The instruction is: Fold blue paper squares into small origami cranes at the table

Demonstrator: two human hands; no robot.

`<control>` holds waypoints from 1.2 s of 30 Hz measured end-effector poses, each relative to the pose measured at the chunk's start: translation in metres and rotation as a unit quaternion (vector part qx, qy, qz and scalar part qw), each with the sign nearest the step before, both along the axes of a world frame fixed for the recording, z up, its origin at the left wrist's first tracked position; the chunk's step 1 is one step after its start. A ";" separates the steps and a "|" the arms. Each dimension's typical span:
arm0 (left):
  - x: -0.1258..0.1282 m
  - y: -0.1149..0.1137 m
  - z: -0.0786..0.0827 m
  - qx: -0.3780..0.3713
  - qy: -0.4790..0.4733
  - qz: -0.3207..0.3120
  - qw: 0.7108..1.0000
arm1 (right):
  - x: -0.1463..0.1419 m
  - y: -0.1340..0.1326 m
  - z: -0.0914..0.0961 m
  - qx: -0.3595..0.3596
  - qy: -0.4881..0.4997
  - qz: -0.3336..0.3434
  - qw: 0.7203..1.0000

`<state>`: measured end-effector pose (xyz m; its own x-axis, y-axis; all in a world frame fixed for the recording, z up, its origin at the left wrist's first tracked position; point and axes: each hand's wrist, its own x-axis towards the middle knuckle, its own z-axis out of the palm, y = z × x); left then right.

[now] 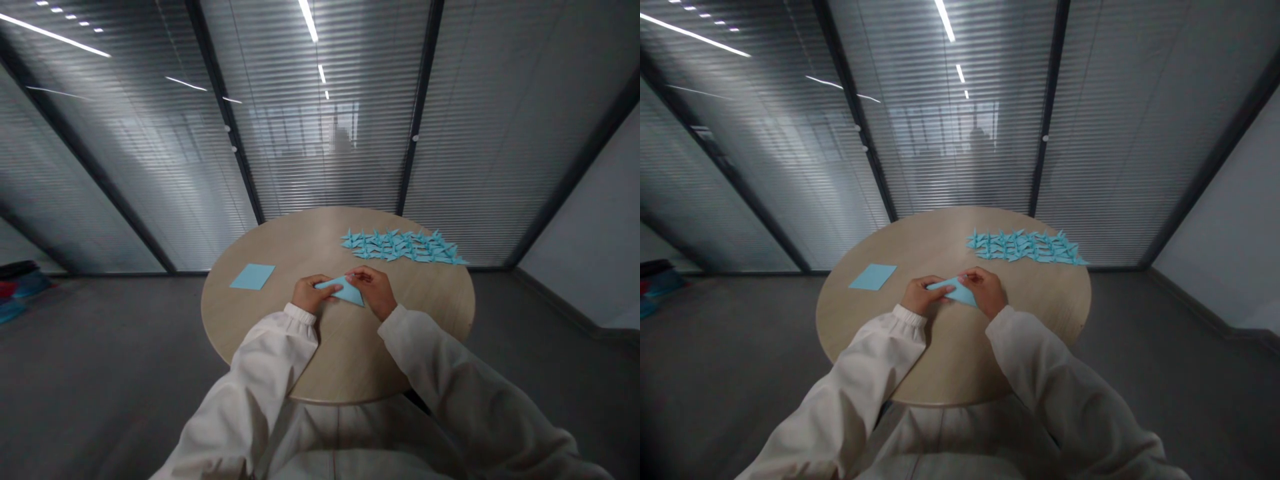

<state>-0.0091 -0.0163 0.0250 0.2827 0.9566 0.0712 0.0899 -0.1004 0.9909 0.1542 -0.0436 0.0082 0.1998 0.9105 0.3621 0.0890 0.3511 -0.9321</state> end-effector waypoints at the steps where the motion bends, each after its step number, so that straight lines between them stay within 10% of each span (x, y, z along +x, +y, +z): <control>1: 0.000 0.000 0.002 -0.010 -0.020 0.008 1.000 | 0.001 0.001 0.000 -0.001 0.013 -0.007 1.000; 17: -0.006 0.010 0.008 -0.014 -0.138 0.102 0.985 | 0.002 0.003 -0.004 -0.035 0.006 0.028 0.999; 36: -0.008 -0.002 0.002 0.301 0.157 0.248 0.907 | -0.008 -0.012 0.007 -0.155 0.013 0.193 0.969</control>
<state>-0.0173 -0.0187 0.0270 -0.0756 0.7857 0.6139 0.5410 -0.4848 0.6872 0.1462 -0.0552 0.0155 -0.1708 0.9836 0.0580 -0.0179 0.0558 -0.9983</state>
